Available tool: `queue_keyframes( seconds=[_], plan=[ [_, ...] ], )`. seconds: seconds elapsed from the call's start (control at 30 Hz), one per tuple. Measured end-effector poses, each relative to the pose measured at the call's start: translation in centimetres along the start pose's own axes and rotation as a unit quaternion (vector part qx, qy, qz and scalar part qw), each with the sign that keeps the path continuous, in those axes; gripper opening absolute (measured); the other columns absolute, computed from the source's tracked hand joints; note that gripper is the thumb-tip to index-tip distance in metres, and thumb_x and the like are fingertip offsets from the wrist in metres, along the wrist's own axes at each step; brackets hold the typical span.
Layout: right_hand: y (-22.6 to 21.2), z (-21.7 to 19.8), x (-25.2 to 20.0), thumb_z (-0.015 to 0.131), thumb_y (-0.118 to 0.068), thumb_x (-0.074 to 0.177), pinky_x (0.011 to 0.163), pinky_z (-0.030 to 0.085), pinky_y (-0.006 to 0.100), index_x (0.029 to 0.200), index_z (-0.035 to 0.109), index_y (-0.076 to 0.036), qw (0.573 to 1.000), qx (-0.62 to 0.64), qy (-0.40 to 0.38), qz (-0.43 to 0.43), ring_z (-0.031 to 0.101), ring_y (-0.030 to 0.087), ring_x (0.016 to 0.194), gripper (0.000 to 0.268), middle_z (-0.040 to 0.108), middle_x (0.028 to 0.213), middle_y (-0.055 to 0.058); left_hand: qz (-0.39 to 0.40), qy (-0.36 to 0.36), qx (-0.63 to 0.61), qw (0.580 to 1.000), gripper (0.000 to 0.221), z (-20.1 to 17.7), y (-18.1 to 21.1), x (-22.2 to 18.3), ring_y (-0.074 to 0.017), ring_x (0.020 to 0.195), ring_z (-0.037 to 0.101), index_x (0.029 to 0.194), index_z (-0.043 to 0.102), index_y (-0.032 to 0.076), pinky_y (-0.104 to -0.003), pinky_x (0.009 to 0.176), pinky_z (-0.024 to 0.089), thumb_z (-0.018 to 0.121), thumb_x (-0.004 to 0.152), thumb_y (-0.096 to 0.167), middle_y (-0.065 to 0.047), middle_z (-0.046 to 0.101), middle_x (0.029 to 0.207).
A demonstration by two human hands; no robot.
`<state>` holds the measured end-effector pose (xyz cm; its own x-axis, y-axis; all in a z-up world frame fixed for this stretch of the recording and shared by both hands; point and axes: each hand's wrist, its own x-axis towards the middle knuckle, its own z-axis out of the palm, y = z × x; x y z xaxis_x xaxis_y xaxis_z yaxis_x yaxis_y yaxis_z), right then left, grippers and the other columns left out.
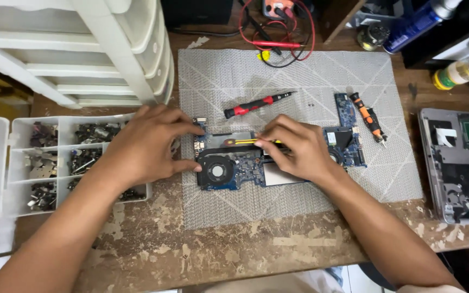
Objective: Installing a cooling fan and connecting various ribbon and wire connectors to a laptop motherboard.
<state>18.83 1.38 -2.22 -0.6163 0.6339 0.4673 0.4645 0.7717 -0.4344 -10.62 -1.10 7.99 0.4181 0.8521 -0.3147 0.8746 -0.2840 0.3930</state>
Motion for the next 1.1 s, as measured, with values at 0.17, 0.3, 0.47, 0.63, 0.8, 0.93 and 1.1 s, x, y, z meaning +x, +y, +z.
queue_keyframes(
  seconds=[0.17,0.3,0.47,0.63,0.8,0.93,1.1],
  plan=[
    [-1.4,0.0,0.6,0.077,-0.011,0.091,0.048,0.048,0.027,0.082,0.070,-0.010,1.000,0.000,0.017,0.004,0.062,0.018,0.055,0.011,0.071,0.082,0.001,0.016,-0.011,0.009,1.000,0.073,0.1,-0.4,0.0,-0.0336,0.125,0.058,0.132,0.066,0.013,-0.048,0.115,0.036,0.089,0.072,0.048,-0.015,0.068,0.127],
    [-2.7,1.3,0.7,0.075,-0.011,0.091,0.045,0.047,0.025,0.082,0.071,-0.011,1.000,0.007,0.003,0.000,0.059,0.016,0.053,0.011,0.071,0.081,0.002,0.045,0.011,0.008,0.999,0.083,0.5,-0.7,0.0,-0.0367,0.121,0.058,0.134,0.065,0.011,-0.049,0.113,0.037,0.094,0.066,0.047,-0.018,0.068,0.126],
    [-4.5,2.3,1.9,0.074,-0.009,0.091,0.043,0.044,0.022,0.082,0.071,-0.011,0.999,-0.026,-0.023,-0.010,0.058,0.013,0.053,0.010,0.069,0.080,0.002,0.056,0.014,-0.003,0.998,0.082,0.4,-0.7,0.0,-0.0352,0.121,0.058,0.136,0.063,0.011,-0.047,0.112,0.037,0.093,0.067,0.043,-0.017,0.068,0.125],
    [-5.1,1.9,1.6,0.074,-0.006,0.088,0.040,0.045,0.025,0.079,0.071,-0.007,0.994,0.059,-0.086,-0.015,0.060,0.016,0.051,0.010,0.069,0.078,0.006,0.054,0.006,0.008,0.999,0.082,0.5,-0.8,0.0,-0.0341,0.122,0.056,0.134,0.065,0.014,-0.047,0.113,0.037,0.094,0.065,0.044,-0.016,0.067,0.126],
    [-5.1,1.8,1.5,0.074,-0.009,0.090,0.042,0.042,0.022,0.079,0.070,-0.010,0.996,0.040,-0.083,-0.013,0.056,0.012,0.052,0.011,0.069,0.081,0.003,0.070,0.014,0.005,0.997,0.085,0.9,-1.1,-0.1,-0.0355,0.123,0.056,0.133,0.066,0.013,-0.049,0.114,0.036,0.096,0.061,0.047,-0.018,0.067,0.126],
    [-5.8,1.1,1.6,0.076,-0.008,0.088,0.043,0.045,0.024,0.079,0.071,-0.008,0.989,0.083,-0.123,-0.017,0.057,0.014,0.052,0.010,0.071,0.082,0.006,0.067,0.016,-0.022,0.997,0.098,0.8,-1.1,-0.2,-0.0368,0.122,0.056,0.132,0.067,0.012,-0.049,0.116,0.034,0.099,0.051,0.057,-0.020,0.067,0.125],
    [-4.9,0.8,1.3,0.076,-0.010,0.088,0.042,0.043,0.023,0.078,0.070,-0.009,0.985,0.106,-0.137,-0.025,0.056,0.013,0.051,0.011,0.070,0.082,0.005,0.068,0.016,-0.012,0.997,0.100,1.2,-1.3,-0.2,-0.0350,0.122,0.056,0.133,0.066,0.013,-0.048,0.116,0.033,0.096,0.051,0.062,-0.018,0.067,0.125]
  ],
)
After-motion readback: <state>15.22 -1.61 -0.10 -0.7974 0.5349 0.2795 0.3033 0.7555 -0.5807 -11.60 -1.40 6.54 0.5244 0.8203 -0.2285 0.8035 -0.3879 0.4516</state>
